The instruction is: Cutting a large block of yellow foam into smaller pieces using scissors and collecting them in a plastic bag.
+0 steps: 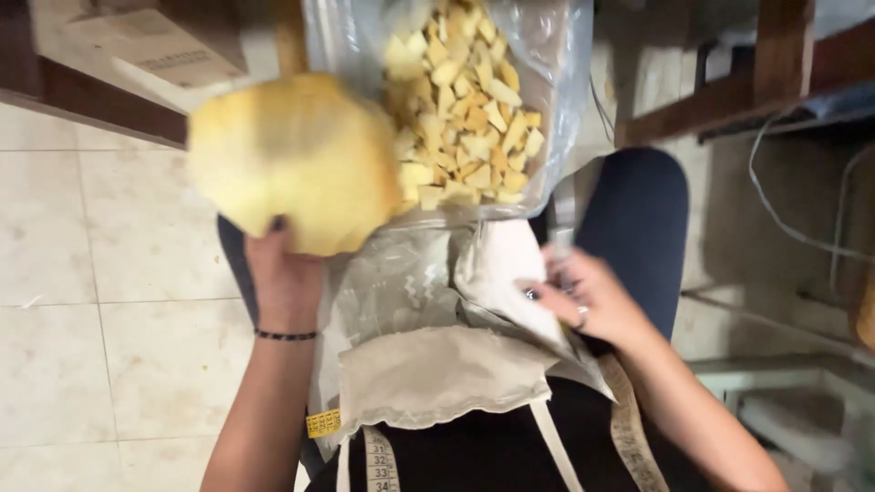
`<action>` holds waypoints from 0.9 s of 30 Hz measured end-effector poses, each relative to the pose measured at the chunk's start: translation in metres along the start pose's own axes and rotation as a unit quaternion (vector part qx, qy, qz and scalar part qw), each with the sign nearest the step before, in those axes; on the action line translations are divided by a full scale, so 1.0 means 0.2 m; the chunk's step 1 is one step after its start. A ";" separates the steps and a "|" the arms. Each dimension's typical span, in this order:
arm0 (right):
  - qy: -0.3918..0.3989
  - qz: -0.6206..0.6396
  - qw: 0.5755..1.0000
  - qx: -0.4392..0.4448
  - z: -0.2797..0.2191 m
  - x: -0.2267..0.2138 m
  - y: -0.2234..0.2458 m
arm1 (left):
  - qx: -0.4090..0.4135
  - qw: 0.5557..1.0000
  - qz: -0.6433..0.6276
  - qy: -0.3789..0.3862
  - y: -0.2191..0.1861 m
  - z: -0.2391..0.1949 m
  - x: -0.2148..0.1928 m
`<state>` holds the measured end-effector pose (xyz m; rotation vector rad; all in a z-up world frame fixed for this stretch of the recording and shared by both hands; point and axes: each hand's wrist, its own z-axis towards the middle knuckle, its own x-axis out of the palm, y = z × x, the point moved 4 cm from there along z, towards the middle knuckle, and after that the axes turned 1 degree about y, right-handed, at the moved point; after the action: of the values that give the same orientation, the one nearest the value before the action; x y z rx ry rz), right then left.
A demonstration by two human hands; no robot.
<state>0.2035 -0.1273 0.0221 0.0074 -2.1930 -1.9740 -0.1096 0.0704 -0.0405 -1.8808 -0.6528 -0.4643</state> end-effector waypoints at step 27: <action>-0.063 -0.662 0.740 0.100 0.54 -0.02 0.04 | 0.055 0.964 0.160 0.204 0.04 -0.17 0.27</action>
<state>0.1926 -0.0196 0.0184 2.0245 -2.7223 -2.1232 -0.0631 0.0489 -0.0009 -1.6759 -0.0952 -0.5687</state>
